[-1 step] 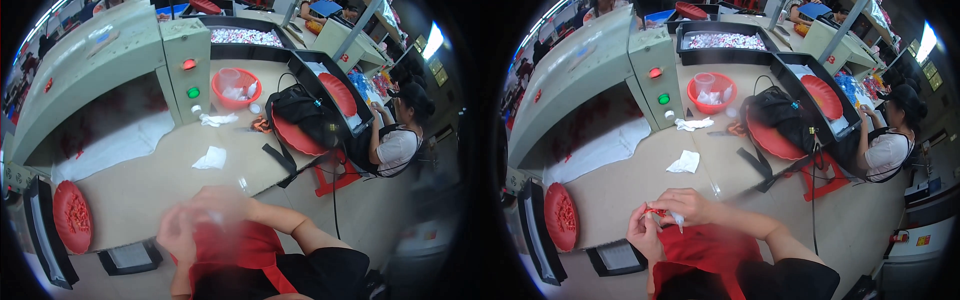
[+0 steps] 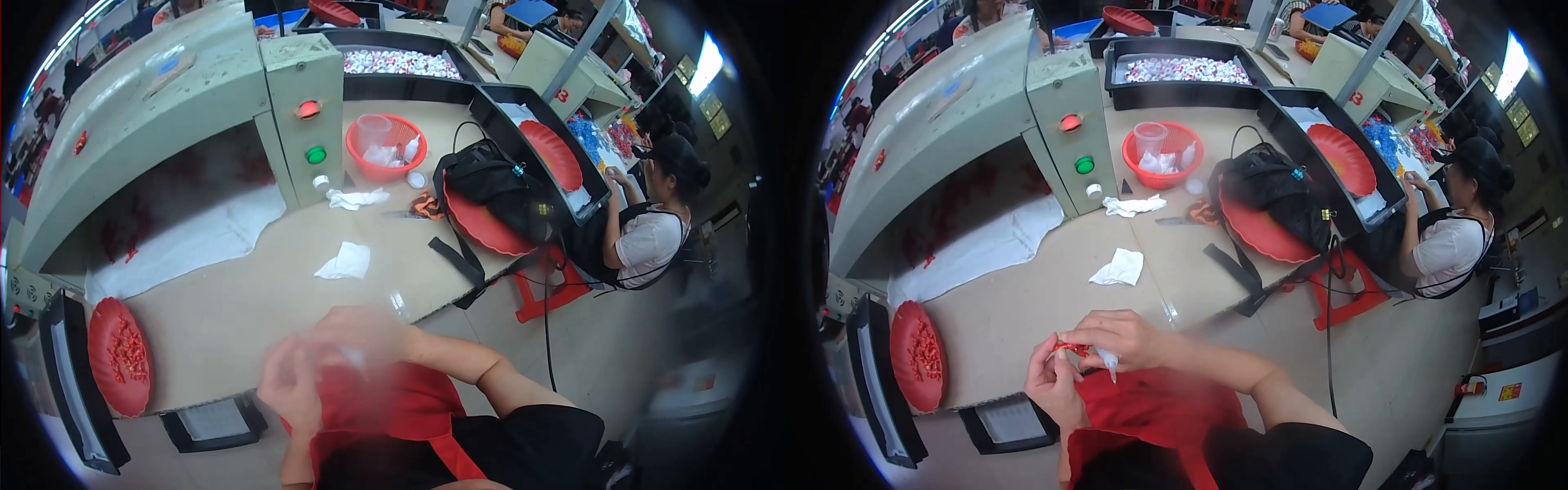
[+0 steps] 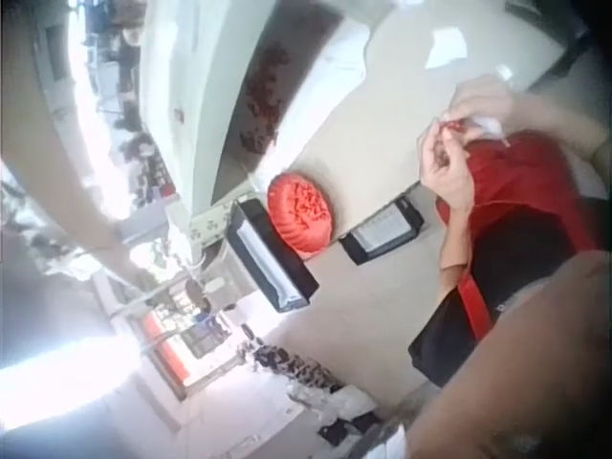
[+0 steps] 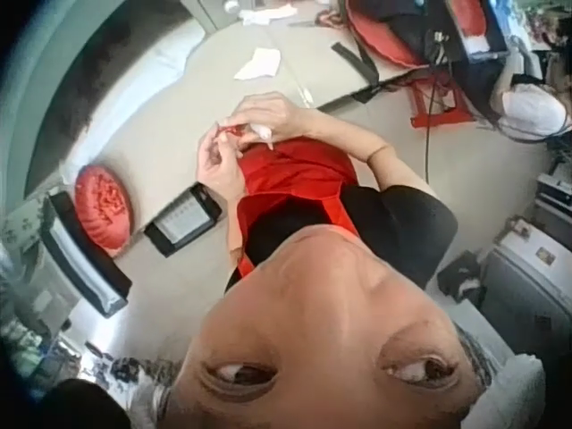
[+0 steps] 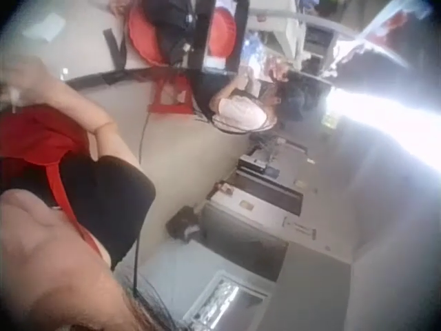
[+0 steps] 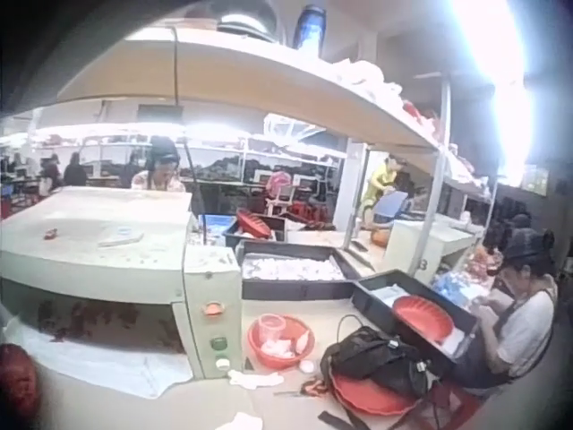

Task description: The person applies glue from a bottle to red plastic toy components, then assembles them onto white bases by hand.

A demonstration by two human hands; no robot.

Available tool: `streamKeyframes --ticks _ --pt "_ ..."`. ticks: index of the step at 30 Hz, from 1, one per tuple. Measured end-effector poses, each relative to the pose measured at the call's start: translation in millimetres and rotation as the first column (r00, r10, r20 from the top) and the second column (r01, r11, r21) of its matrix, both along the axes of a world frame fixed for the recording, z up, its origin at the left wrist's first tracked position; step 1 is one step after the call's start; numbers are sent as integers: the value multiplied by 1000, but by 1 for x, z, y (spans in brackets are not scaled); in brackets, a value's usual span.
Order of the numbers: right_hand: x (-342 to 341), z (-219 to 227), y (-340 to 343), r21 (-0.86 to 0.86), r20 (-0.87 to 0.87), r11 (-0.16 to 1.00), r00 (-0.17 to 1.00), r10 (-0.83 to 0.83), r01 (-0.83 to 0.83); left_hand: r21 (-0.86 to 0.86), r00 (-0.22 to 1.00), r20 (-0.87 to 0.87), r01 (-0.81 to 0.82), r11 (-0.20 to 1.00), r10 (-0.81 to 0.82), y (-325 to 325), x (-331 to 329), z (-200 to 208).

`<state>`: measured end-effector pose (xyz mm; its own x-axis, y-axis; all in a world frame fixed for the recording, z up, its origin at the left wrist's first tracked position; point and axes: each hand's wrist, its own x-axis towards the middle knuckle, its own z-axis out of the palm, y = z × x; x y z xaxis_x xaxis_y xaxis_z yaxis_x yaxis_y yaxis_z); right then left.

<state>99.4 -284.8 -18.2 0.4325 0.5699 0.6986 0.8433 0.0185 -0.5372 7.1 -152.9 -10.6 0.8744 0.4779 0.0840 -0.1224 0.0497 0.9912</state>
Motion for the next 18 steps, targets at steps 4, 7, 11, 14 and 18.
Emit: streamKeyframes --ticks 4,7,11,14,18 --pt "1 0 3 0 -22 1000 999 25 -25 -39 1000 7 -17 999 18 0 2 4" --pt "4 1 4 -12 -24 1000 999 27 -28 -52 1000 19 -4 999 5 2 4 5" --pt "6 1 4 -4 -33 1000 999 26 -26 -58 1000 3 1 998 0 4 6 4" --pt "6 0 5 -7 -17 999 999 31 -31 -64 1000 1 14 998 -14 5 5 2" --pt "4 0 4 -12 -29 999 999 35 -36 -64 1000 13 6 998 -5 5 4 0"
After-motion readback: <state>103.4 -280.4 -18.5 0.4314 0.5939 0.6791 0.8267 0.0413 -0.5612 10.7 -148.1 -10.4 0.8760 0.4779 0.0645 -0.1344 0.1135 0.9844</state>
